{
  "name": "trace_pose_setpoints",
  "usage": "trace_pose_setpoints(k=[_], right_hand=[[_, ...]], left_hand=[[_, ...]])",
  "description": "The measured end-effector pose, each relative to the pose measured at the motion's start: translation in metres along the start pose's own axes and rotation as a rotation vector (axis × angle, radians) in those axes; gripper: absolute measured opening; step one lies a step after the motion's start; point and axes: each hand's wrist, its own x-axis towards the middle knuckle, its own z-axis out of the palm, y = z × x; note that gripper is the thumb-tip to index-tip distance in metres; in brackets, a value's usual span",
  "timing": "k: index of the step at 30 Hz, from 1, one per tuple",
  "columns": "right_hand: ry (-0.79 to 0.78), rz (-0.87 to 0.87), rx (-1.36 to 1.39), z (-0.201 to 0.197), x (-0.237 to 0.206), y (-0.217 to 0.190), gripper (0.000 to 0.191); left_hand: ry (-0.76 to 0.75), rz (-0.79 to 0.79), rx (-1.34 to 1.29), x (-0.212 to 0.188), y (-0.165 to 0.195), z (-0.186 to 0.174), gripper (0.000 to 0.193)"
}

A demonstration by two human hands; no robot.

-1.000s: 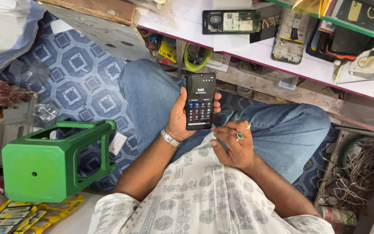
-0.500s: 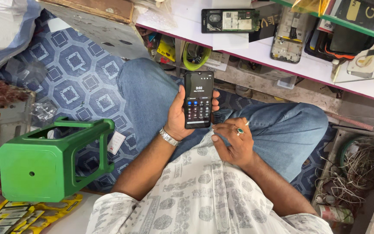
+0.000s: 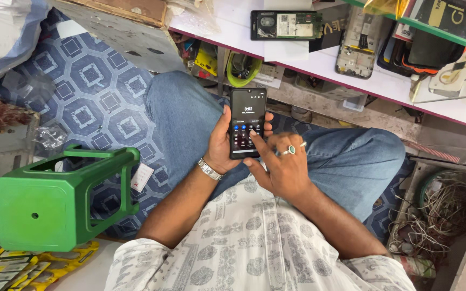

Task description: The person sits on the floor and first uses a smartphone, then works on a disassembled phone: they peel an orange flex cable and battery from the phone body, remove the motherboard, handle a display assembly, and press components together while holding the phone on their lap.

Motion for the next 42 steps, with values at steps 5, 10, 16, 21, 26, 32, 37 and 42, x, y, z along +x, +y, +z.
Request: trace_pose_setpoints(k=[5,10,16,21,26,32,37,42], right_hand=[[0.127,0.046,-0.003,-0.001,0.016,0.004,0.055],[0.192,0.363,0.497,0.009,0.019,0.030,0.037],[0.128,0.722,1.163,0.018,0.032,0.065,0.021],[0.063,0.726,1.102,0.023,0.042,0.067,0.019],[0.110,0.712,1.054,0.030,0.049,0.064,0.016],[0.138,0.724,1.100,0.031,0.046,0.062,0.013],[0.155,0.664,1.225,0.029,0.038,0.062,0.016],[0.133,0.601,1.261,0.031,0.030,0.063,0.028]], left_hand=[[-0.034,-0.012,-0.079,-0.003,-0.002,-0.007,0.071],[-0.015,-0.055,-0.050,-0.003,-0.005,-0.013,0.073],[-0.058,-0.038,-0.026,-0.001,-0.006,-0.010,0.072],[-0.055,-0.043,-0.035,-0.002,-0.003,-0.011,0.073],[-0.043,-0.057,-0.037,-0.003,-0.004,-0.013,0.074],[-0.043,-0.046,-0.046,-0.002,-0.004,-0.012,0.073],[-0.019,-0.048,-0.058,-0.002,-0.002,-0.008,0.073],[-0.020,-0.024,-0.055,-0.002,-0.001,-0.009,0.073]])
